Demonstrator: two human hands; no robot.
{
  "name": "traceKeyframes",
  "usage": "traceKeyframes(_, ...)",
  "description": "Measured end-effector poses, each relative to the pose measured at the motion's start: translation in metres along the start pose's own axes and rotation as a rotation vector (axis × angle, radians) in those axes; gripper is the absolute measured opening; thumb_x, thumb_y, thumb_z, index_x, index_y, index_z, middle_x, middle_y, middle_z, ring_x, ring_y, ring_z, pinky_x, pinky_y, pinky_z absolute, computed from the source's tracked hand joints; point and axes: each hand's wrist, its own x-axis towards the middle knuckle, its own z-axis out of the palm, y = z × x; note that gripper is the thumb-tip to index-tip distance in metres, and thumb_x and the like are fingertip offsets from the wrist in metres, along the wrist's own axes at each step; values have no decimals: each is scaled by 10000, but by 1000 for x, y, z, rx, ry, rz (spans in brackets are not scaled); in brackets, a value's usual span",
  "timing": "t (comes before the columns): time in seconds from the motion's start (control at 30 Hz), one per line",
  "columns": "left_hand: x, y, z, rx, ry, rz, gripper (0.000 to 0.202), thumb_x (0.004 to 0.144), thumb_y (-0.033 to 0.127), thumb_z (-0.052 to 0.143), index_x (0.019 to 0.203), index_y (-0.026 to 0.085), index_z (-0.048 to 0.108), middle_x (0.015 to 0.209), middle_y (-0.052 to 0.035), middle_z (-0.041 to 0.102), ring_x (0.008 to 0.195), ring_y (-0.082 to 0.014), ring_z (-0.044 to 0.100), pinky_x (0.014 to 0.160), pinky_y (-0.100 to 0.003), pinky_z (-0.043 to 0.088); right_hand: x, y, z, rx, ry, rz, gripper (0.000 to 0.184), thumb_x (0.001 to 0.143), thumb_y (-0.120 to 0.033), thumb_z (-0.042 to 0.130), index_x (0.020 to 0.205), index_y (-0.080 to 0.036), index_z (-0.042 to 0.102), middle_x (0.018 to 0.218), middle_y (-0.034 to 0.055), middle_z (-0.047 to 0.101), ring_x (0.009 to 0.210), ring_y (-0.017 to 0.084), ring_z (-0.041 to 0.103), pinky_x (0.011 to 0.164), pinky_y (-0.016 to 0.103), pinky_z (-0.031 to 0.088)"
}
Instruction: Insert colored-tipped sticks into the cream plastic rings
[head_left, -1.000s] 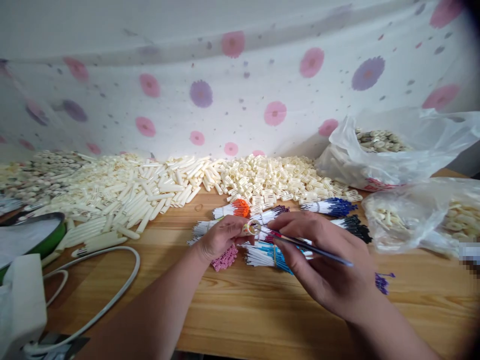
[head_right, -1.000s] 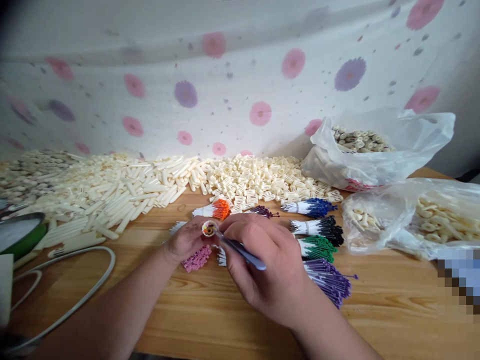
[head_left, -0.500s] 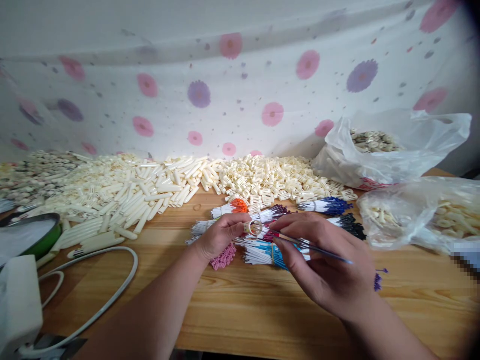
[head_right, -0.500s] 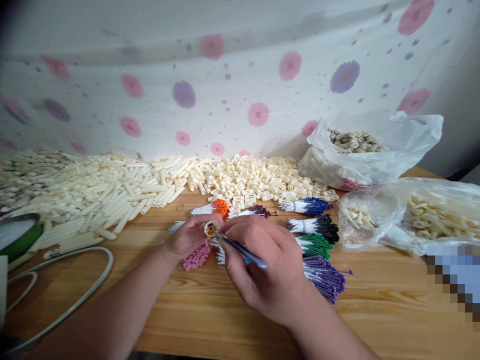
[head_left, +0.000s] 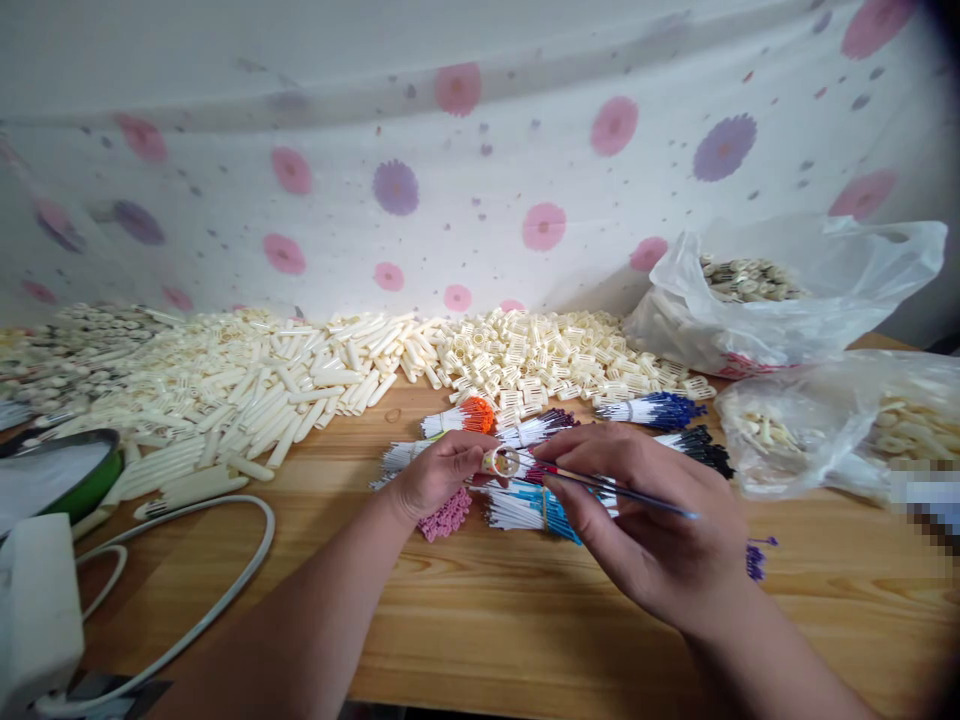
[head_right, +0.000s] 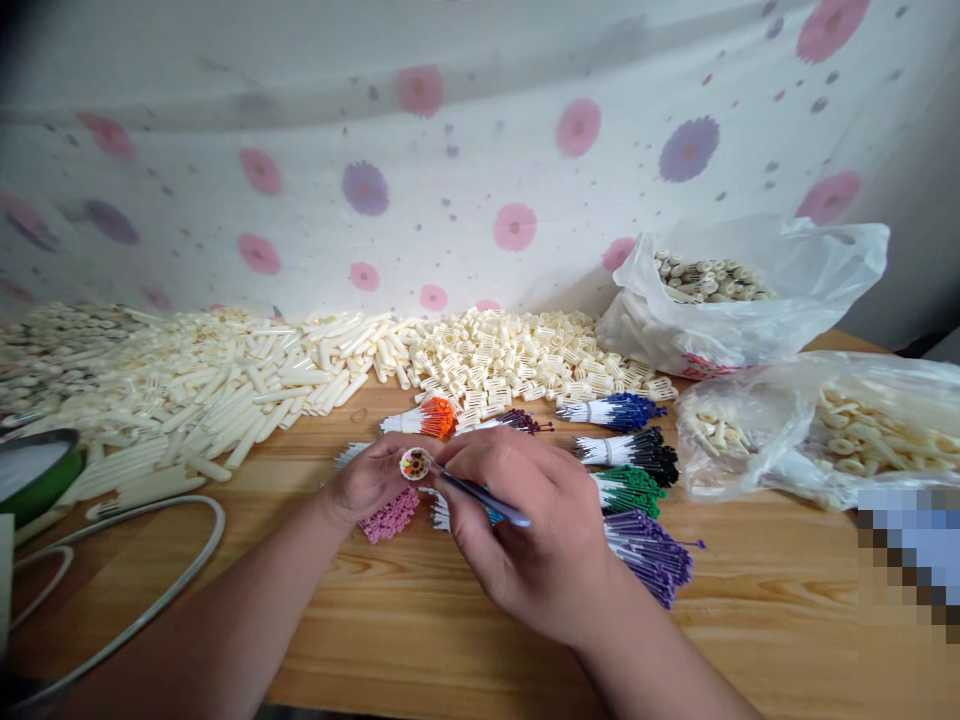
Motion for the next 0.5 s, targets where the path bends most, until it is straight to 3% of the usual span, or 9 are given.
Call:
traceKeyframes(0.1,0,-1,0,-8,-7,-17,479,677,557,674,717,80,656,648,-46,565,600,-134,474,563,-250,325,1,-1,0,-2,6,3,179,751,-21,607,858,-163,585,868,34,689,776,110,644,691,224,518)
traceKeyframes(0.5,1,5,-2,192,23,135,410,736,528,643,783,121,644,734,-16,510,700,-138,465,645,-257,335,-3,0,6,9,33,5,204,769,-19,585,907,-169,594,878,39,686,803,129,650,737,253,533)
